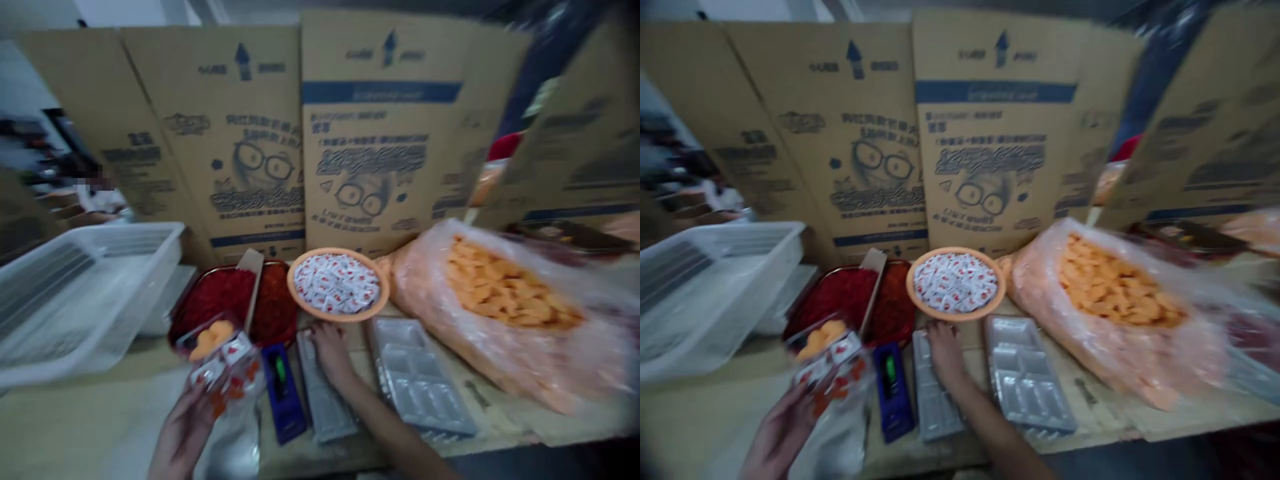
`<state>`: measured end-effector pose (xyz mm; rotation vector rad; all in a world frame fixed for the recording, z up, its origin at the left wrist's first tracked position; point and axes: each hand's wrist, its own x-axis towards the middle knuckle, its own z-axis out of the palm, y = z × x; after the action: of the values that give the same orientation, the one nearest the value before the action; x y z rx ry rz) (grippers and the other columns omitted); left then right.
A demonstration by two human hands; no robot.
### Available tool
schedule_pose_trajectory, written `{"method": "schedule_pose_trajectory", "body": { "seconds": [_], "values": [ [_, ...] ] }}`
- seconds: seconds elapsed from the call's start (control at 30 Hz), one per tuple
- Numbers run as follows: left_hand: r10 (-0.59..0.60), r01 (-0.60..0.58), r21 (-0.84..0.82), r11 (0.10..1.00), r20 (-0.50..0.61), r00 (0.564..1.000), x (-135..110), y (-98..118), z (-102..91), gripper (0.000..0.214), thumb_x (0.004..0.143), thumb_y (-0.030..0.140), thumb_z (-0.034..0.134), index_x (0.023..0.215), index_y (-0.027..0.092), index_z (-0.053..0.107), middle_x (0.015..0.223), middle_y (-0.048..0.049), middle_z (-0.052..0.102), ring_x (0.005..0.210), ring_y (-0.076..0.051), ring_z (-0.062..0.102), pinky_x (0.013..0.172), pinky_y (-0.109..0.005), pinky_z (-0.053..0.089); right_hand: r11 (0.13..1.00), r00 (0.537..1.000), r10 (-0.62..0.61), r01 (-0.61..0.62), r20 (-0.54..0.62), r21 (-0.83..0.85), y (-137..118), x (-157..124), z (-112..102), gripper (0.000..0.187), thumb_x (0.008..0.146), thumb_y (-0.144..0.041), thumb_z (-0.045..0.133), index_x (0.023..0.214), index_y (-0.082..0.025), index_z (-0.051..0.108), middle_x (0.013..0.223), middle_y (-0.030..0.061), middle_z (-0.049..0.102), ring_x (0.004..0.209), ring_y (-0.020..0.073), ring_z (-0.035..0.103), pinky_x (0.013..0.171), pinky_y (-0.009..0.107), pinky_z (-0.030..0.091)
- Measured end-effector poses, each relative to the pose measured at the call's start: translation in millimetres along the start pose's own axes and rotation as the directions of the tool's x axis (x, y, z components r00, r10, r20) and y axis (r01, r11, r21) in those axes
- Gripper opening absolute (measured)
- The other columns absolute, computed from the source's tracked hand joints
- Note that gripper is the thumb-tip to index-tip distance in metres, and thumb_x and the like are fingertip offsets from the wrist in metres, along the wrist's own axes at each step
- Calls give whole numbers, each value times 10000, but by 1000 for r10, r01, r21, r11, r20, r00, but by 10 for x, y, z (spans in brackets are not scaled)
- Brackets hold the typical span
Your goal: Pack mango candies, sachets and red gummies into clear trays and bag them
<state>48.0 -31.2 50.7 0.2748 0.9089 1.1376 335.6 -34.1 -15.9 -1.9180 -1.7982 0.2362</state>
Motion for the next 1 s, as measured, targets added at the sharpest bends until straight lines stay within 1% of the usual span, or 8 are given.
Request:
{"method": "schedule_pose_trajectory", "body": {
  "seconds": [0.1,0.2,0.3,0.5,0.67,0.83,0.93,1.0],
  "values": [
    [37,-31,-77,997,83,996,38,-18,-87,499,771,7,482,1188,267,572,1103,-41,692,1036,-234,643,786,-301,551,999,999,44,-44,-8,-1,40,24,100,371,933,-168,326,1218,-153,564,1255,171,509,1190,332,381,914,481,279],
    [77,-69,-64,996,144,987,82,-46,-182,526,769,19,527,1228,277,536,1125,-39,679,1043,-238,639,741,-272,554,982,985,77,-102,-153,-160,64,22,197,350,941,-247,363,1171,-179,617,1144,144,572,1061,319,445,846,452,296],
    [82,-75,-52,996,149,985,102,-78,-256,576,759,21,554,1267,288,497,1134,-32,671,1028,-230,644,712,-260,555,970,965,15,-77,-260,-231,60,-6,202,350,939,-311,375,1077,-179,668,1037,133,607,954,302,464,808,433,289],
    [37,-36,-13,999,129,991,124,-124,-298,632,760,36,550,1323,295,423,1157,-36,651,1013,-208,647,717,-262,549,996,938,-43,13,-343,-88,28,-21,127,464,944,-432,274,855,-157,636,901,122,631,894,275,504,837,436,279],
    [14,-11,-25,1000,123,992,142,-176,-273,648,727,60,583,1316,279,424,1137,-36,653,1003,-220,648,768,-308,539,981,969,-37,81,-244,175,-87,-54,-119,448,900,-538,307,723,-204,548,711,63,606,747,232,536,746,381,329],
    [3,6,-51,999,169,986,200,-224,-258,628,715,87,614,1290,280,449,1172,-46,632,1029,-225,632,812,-334,524,870,995,47,3,-88,493,-328,70,-495,425,847,-601,381,686,-225,496,649,4,538,660,189,509,620,299,381],
    [2,12,-71,997,186,983,247,-235,-254,600,693,104,657,1247,264,489,1092,-40,658,963,-221,652,747,-298,527,800,999,-18,-15,48,600,-588,314,-584,433,830,-624,407,679,-225,482,631,-18,509,629,169,499,578,268,386],
    [-1,17,-82,996,191,982,271,-234,-250,587,681,115,678,1222,262,505,1068,-35,663,926,-219,661,683,-267,519,800,989,-100,13,112,599,-839,517,-546,418,848,-607,406,705,-222,485,646,-24,522,627,160,506,572,256,381]
  ]
}}
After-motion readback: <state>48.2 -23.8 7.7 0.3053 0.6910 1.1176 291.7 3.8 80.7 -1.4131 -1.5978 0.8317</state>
